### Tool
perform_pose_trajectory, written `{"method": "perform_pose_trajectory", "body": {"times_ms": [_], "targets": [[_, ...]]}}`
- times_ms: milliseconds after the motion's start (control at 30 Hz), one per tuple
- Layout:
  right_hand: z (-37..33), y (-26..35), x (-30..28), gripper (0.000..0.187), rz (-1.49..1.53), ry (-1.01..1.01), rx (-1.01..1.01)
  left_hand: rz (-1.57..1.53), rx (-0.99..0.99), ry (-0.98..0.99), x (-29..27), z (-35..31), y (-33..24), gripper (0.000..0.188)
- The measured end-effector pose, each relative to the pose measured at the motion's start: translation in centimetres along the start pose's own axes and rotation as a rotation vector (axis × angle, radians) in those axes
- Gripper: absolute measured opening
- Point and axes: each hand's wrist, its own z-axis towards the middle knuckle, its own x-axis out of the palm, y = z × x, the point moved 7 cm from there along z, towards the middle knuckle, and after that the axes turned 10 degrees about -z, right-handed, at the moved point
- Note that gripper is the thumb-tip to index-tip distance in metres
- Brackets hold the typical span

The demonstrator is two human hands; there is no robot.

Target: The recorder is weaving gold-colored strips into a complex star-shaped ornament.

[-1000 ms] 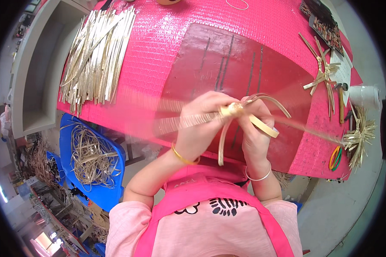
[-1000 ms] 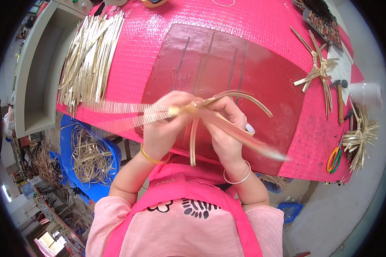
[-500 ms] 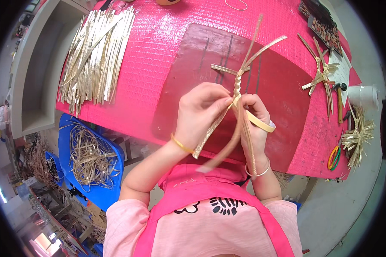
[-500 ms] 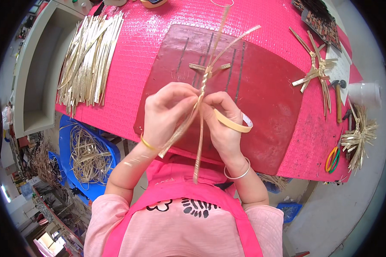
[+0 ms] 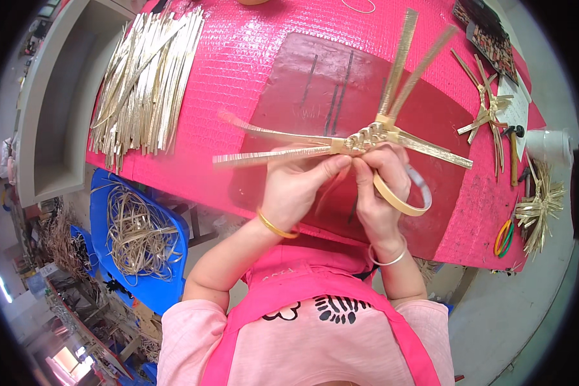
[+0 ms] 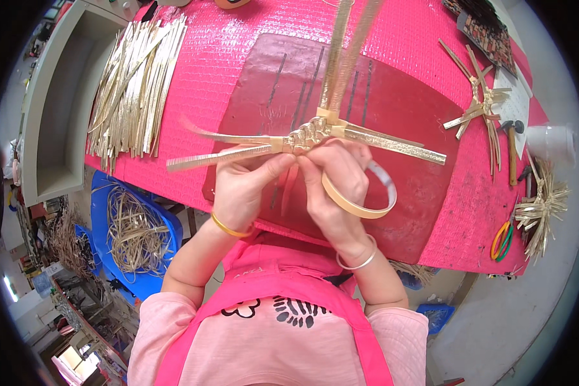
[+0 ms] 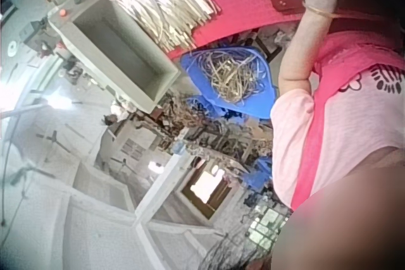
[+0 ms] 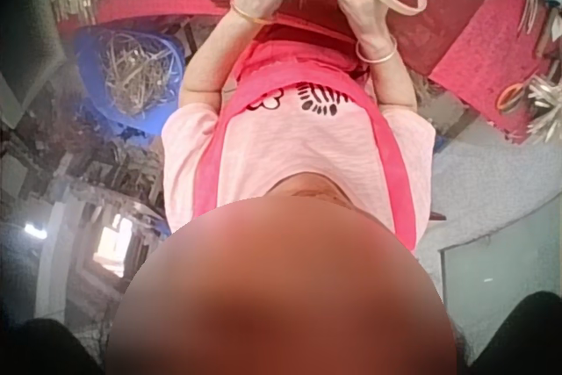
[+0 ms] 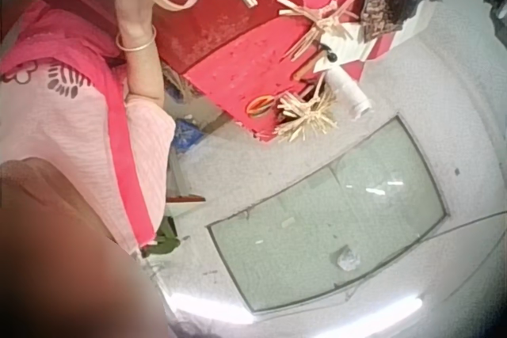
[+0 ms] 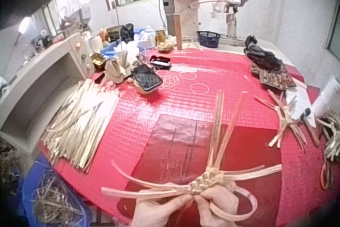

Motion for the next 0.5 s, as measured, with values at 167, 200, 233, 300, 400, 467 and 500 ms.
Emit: {"method": "perform_pose_trajectory", "body": {"times_ms": [167, 200, 233, 300, 400, 467, 500], "targets": [[-2.3, -5.2, 4.7, 0.008, 1.341, -0.221, 0.814, -0.855, -0.129, -0.152, 1.1, -0.3, 3.2, 0.015], [-2.3, -6.5, 5.0, 0.009, 1.441, -0.147, 0.810, -0.846, -0.099, -0.211, 0.9, -0.3, 3.3, 0.015], [-1.9, -6.6, 3.7, 0.012, 1.355, -0.044, 0.738, -0.851, -0.105, -0.207, 0.9, -0.3, 3.4, 0.015], [-1.6, -7.3, 1.6, 0.016, 0.731, 0.290, 0.620, -0.713, -0.048, -0.299, -0.7, -0.5, 3.1, 0.016], [-1.9, -7.9, 0.5, 0.027, 0.055, 0.780, 0.443, -0.629, 0.036, -0.305, -1.0, -0.4, 1.7, 0.017], [-0.8, -6.8, -0.2, 0.034, -0.224, 0.814, 0.129, -0.602, 0.020, -0.300, 0.3, -0.5, 1.3, 0.016], [-0.5, -6.5, -0.8, 0.034, -0.227, 0.812, 0.129, -0.572, 0.007, -0.299, 1.0, -0.6, 1.4, 0.016]]}}
